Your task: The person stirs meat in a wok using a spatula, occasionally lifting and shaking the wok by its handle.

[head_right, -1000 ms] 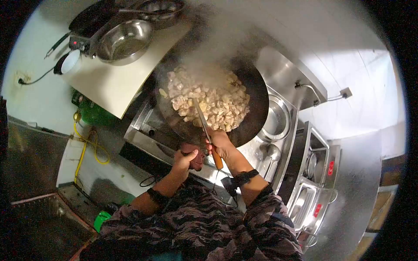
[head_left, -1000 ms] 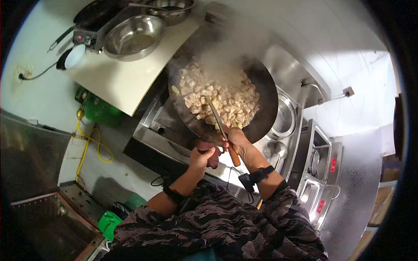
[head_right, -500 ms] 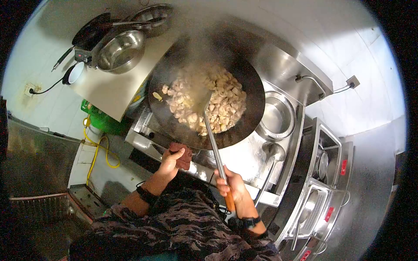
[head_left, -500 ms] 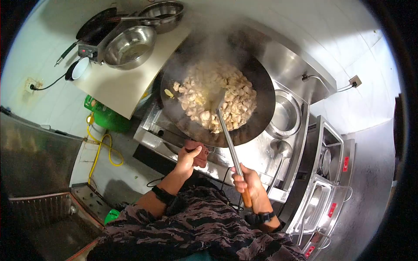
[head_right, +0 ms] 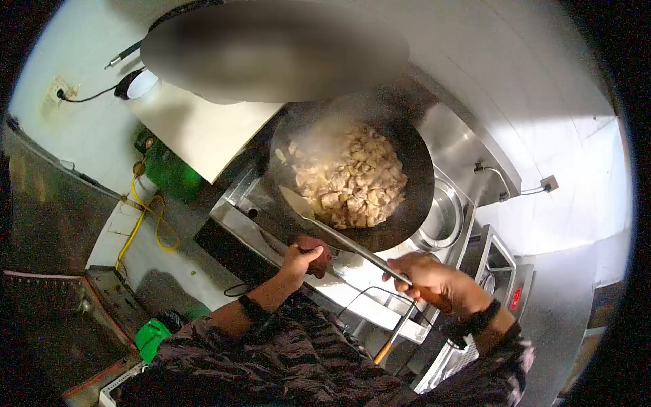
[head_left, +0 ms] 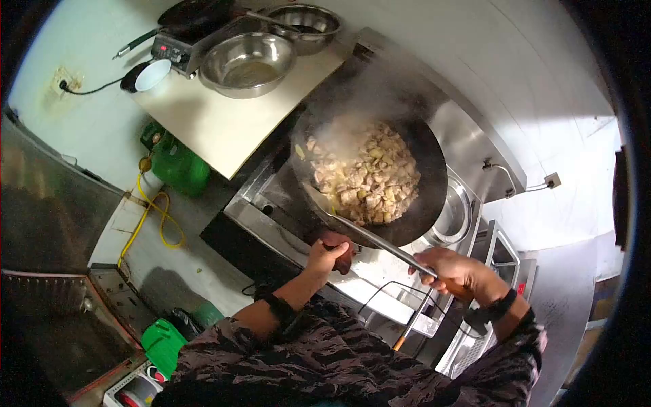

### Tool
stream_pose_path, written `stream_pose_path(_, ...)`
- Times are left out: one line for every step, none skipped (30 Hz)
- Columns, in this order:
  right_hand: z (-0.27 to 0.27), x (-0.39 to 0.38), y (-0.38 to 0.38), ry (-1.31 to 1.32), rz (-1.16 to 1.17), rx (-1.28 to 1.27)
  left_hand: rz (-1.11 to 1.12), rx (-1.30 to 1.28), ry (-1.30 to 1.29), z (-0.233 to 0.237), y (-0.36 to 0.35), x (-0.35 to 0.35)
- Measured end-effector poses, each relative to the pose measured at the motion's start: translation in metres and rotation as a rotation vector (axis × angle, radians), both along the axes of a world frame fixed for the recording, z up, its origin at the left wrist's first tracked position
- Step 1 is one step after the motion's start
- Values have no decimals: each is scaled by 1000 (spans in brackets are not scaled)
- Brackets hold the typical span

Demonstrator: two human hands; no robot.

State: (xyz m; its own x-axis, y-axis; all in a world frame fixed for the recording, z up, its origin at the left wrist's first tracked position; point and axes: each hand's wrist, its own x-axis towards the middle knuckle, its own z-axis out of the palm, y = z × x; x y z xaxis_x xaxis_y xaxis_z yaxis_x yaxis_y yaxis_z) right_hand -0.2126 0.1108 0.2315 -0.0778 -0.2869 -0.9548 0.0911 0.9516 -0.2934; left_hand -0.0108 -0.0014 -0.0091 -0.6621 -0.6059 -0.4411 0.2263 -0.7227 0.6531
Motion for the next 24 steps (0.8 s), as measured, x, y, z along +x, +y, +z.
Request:
stream_pose_path(2, 3, -18, -41, -6, 13, 26, -36, -44, -1, 1, 0)
stream_pose_path(-3, 6, -36, -67, -16, 29, -23, 44, 7, 30, -6, 9)
stream_pose_path(-15, 10, -51, -65, -1, -36, -13, 59, 14, 27, -9, 11)
stream_pose_path(-37, 8, -60, -117, -54, -97, -56, 62, 44, 21, -9, 10)
stream_pose_path(-49, 16, -78, -36, -87, -86, -99, 61, 74, 14, -9, 8)
stream_pose_path(-60, 25, -94, -24, -151, -139, -40, 66, 38, 10, -5, 4)
stream_pose_path(-71, 29, -105, -14, -217, -197, -30, 73, 43, 8, -3, 3)
stream_pose_path(-85, 25, -111, -9, -210, -193, 4, 59, 49, 8, -2, 2)
stream_pose_path(-100, 18, -116, -73, -360, -236, 39, 45, 54, 7, -2, 1)
stream_pose_path(-107, 14, -118, -138, -513, -277, 43, 48, 55, 4, -2, 2)
stream_pose_path(-102, 14, -112, -136, -509, -274, 10, 44, 81, 2, -2, 3)
stream_pose_path(-94, 17, -98, -57, -449, -285, -23, 40, 110, -1, -3, 3)
stream_pose_path(-82, 20, -82, 25, -390, -294, -20, 47, 116, 0, -5, 4)
stream_pose_path(-64, 22, -66, 58, -347, -245, -47, 51, 102, 4, -7, 5)
stream_pose_path(-42, 24, -50, 93, -306, -193, -75, 57, 89, 7, -9, 5)
stream_pose_path(-18, 27, -39, 130, -222, -136, -77, 68, 103, 8, -9, 6)
stream_pose_path(3, 30, -30, 166, -138, -77, -97, 88, 105, 8, -11, 8)
stream_pose_path(18, 32, -19, 184, -78, -96, -116, 109, 108, 8, -11, 7)
stream_pose_path(32, 36, -12, 200, -19, -111, -120, 123, 121, 0, -7, 2)
stream_pose_path(53, 49, -23, 220, -124, 54, -90, 105, 40, -11, -3, -4)
stream_pose_path(59, 44, -17, 214, -35, 33, -63, 87, -42, -22, 4, -8)
stream_pose_path(59, 44, -20, 254, -8, 103, -77, 152, 74, -9, -1, -2)
stream_pose_path(58, 42, -25, 290, 19, 175, -82, 170, 80, 0, -3, 0)
stream_pose_path(48, 29, -27, 252, 134, 224, -62, 153, 68, 4, -4, 1)
